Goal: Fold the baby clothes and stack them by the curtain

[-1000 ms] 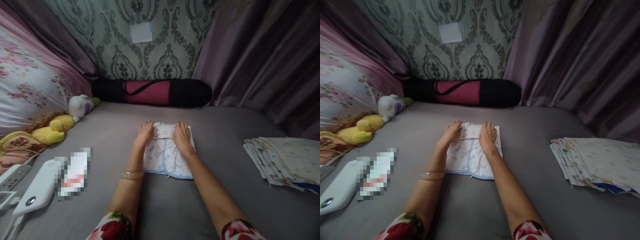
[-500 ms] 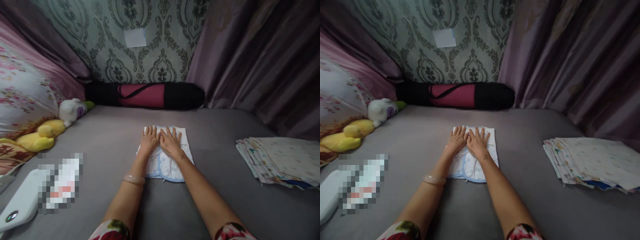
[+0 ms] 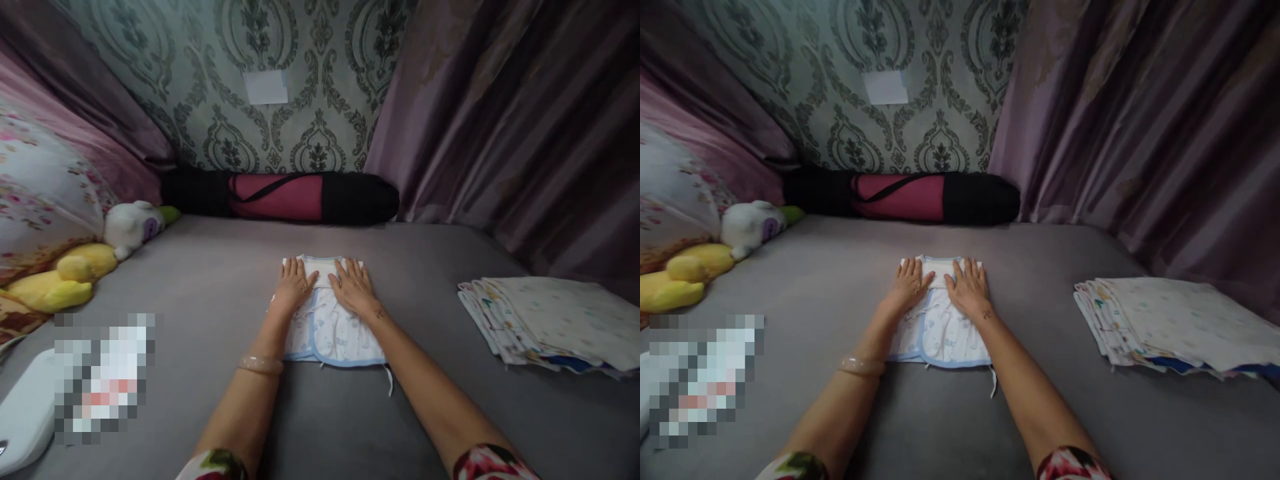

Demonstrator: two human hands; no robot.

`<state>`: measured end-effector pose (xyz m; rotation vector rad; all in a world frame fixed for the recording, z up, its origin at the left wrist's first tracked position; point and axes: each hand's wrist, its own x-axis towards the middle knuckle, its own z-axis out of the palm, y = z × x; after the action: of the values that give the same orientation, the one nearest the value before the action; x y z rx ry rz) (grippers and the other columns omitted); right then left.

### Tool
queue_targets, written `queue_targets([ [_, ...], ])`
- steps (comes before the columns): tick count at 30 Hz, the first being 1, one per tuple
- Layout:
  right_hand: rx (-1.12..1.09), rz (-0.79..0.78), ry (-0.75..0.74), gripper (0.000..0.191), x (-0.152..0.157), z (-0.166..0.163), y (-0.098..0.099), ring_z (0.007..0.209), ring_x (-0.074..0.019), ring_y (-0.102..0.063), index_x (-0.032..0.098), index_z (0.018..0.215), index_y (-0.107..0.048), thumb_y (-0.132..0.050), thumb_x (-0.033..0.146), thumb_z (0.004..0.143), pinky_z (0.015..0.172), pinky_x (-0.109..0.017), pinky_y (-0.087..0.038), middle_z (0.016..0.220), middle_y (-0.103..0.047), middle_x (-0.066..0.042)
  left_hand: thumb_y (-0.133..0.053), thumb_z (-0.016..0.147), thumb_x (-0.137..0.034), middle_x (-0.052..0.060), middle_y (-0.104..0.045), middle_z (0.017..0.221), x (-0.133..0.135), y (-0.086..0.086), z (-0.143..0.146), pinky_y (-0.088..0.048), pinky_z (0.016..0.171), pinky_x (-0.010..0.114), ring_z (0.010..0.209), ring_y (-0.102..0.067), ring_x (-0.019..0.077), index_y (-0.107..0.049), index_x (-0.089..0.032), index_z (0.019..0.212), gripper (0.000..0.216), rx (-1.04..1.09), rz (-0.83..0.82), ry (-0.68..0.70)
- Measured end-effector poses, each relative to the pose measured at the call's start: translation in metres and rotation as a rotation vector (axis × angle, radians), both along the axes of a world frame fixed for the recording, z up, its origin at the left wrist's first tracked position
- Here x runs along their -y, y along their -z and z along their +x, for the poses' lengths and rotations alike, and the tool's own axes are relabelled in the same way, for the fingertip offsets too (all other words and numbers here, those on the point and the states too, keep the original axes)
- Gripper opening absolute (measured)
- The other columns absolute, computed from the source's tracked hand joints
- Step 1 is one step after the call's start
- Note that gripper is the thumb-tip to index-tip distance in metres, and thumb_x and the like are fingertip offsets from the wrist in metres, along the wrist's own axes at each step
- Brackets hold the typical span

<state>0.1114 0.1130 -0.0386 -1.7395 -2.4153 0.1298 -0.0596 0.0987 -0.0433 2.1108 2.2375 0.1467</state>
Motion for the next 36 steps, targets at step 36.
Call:
queue_targets([
  [36, -0.05, -0.011, -0.194, 0.051, -0.011, -0.005, -0.002, 0.143, -0.029, -0.018, 0.028, 0.147, -0.035, -0.023, 0.042, 0.099, 0.112, -0.058, -0.006, 0.155, -0.029, -0.007, -0.012, 0.097, -0.052, 0.007, -0.025, 0.156, -0.005, 0.001, -0.006, -0.014, 0.116, 0.05, 0.145, -0.016, 0.0257, -0.027, -0.023, 0.149, 0.061, -0.027, -0.01, 0.28],
])
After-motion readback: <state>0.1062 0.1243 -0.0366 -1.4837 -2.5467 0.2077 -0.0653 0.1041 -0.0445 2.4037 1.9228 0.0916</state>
